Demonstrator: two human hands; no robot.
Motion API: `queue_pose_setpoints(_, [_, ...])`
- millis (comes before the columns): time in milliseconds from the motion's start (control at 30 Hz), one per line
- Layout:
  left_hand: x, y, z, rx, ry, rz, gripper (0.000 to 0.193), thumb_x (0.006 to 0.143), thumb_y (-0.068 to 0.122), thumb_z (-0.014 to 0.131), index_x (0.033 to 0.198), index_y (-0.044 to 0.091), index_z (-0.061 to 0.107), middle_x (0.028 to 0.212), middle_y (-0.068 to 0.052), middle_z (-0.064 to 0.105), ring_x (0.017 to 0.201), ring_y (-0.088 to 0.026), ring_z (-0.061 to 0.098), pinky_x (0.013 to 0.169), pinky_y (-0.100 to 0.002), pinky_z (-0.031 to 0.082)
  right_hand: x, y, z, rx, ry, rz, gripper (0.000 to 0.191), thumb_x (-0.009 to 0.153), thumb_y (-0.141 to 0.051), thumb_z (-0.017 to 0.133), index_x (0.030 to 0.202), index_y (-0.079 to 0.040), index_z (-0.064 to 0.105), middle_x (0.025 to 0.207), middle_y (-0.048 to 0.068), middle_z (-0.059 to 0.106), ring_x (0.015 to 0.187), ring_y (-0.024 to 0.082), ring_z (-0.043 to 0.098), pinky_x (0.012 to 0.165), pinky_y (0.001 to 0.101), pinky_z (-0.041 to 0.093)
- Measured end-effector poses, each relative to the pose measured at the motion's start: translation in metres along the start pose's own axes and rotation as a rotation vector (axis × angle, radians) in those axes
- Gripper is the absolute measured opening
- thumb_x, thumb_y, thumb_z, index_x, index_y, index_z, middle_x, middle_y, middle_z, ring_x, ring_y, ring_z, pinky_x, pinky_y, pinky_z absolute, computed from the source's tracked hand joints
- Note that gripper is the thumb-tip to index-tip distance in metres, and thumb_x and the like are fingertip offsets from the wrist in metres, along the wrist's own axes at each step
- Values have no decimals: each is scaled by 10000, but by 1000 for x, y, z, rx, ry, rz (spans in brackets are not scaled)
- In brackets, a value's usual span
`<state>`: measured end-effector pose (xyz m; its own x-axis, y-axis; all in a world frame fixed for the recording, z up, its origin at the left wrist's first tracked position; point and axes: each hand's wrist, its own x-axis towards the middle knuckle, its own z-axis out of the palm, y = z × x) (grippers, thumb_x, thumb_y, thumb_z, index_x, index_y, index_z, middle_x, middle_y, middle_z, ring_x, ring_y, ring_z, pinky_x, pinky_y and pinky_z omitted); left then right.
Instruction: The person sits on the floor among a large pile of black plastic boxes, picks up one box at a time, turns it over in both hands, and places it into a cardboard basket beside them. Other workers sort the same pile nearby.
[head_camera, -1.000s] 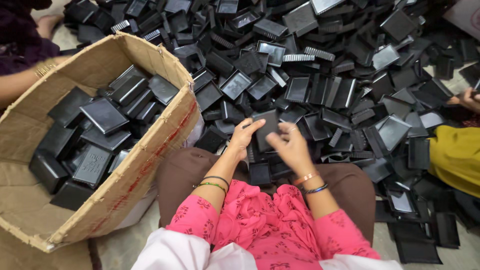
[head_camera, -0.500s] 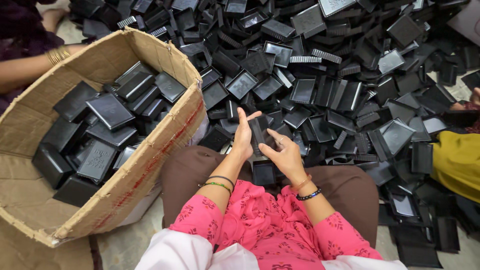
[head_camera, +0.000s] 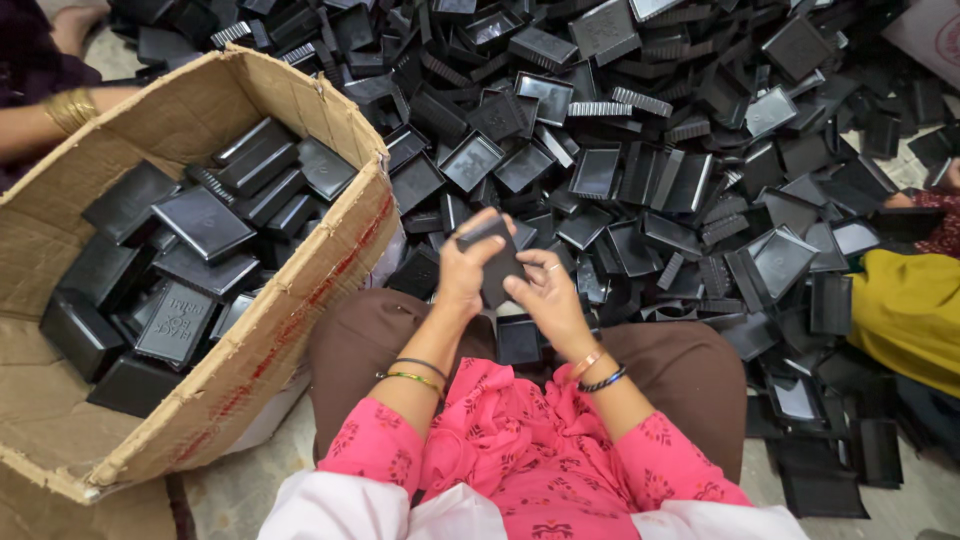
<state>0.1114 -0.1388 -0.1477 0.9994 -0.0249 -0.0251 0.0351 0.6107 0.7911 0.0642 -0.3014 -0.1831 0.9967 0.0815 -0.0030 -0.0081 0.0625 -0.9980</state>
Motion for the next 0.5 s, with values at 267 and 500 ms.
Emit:
queue_pose_setpoints(267, [6, 84, -45, -749, 239, 59, 721, 825, 693, 506, 1162, 64, 606, 1166, -79, 690, 1105, -242, 637, 961, -452, 513, 72, 28, -68, -1321, -164, -445, 804, 561, -249, 891, 1270, 13, 617, 1246, 245, 640, 1136, 447, 620, 900, 552, 433])
queue_pose_setpoints(500, [0, -99, -51, -173, 117, -709, 463, 993, 662, 708, 999, 272, 459, 692, 47, 456, 580, -154, 474, 461, -364, 405, 15, -24, -56, -1118, -65, -209, 313, 783, -262, 840, 1000, -68, 722, 956, 122, 718, 897, 322, 693, 764, 461, 513])
